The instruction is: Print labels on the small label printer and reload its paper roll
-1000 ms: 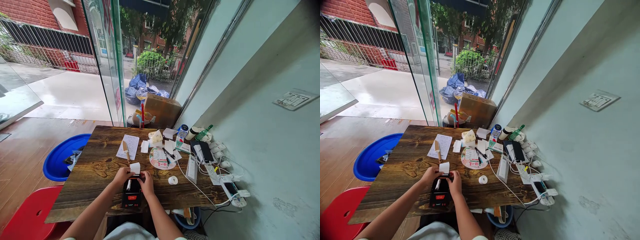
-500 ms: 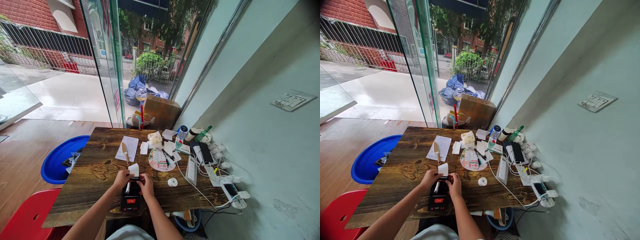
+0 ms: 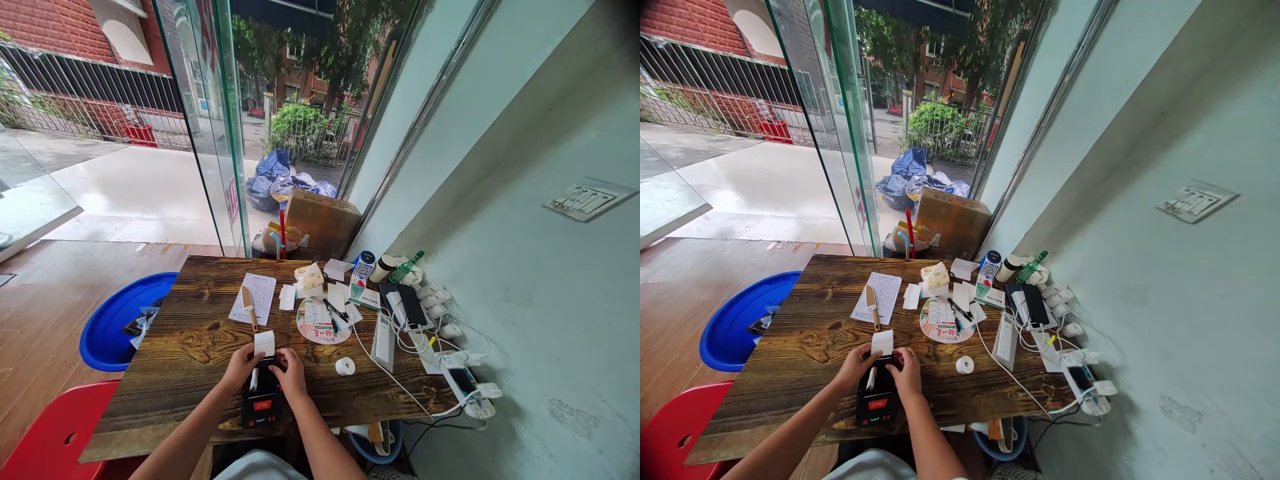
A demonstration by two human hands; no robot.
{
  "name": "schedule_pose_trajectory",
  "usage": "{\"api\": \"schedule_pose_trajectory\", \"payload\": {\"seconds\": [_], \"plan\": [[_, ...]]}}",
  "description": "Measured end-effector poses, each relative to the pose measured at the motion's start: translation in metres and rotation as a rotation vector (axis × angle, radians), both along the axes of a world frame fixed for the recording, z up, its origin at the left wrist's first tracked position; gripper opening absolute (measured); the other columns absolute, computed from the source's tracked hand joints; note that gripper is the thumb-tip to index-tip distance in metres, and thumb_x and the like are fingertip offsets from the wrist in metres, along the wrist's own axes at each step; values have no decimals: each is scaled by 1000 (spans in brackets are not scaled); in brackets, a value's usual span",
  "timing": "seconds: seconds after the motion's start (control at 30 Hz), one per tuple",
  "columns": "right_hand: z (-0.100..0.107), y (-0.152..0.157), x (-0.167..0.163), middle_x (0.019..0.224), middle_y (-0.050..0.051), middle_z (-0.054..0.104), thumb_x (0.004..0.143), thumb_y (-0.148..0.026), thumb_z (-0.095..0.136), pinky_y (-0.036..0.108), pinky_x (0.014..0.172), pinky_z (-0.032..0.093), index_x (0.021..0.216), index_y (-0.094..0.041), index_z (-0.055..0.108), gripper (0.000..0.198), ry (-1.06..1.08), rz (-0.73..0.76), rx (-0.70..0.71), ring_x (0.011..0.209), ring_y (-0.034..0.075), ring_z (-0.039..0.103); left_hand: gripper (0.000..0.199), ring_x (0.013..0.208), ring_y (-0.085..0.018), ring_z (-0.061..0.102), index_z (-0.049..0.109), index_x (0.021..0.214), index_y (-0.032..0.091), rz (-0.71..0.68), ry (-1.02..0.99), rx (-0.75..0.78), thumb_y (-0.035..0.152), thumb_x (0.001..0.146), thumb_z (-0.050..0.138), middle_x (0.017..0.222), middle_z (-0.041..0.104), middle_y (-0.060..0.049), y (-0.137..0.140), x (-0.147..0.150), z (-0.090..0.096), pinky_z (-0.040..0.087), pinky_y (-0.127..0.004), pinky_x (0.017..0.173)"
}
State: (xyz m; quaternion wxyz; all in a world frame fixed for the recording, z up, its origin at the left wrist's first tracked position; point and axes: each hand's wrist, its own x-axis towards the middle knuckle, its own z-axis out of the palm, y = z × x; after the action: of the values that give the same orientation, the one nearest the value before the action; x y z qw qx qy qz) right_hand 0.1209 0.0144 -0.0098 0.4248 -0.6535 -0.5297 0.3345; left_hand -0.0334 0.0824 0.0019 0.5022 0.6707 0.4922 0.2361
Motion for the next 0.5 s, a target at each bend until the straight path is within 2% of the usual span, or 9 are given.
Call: {"api": "schedule_pose_trajectory", "payload": {"seconds": [0.1,0.3,0.5], "plan": [[0,-3,0,93,4,62,80,-27,66,36,73,53,95,-16,61,19,-18,-3,8,83,18,60,35,97,-27,59,73,84,18,-84,-1,15,46,68,60,106,67,-8,2,-1,4,45,-32,88],[-2,-5,2,88,3,61,82,-28,64,34,69,52,92,-16,61,16,-70,0,18,76,16,58,43,81,-25,63,71,89,13,-102,78,-27,49,72,55,84,70,-7,8,3,-2,48,-30,73],[-8,-6,2,87,2,61,84,-29,62,34,68,52,95,-16,60,17,-93,16,15,75,16,59,33,84,-27,65,70,83,13,-26,174,25,40,74,53,81,70,-9,2,7,-5,47,-31,74]]}}
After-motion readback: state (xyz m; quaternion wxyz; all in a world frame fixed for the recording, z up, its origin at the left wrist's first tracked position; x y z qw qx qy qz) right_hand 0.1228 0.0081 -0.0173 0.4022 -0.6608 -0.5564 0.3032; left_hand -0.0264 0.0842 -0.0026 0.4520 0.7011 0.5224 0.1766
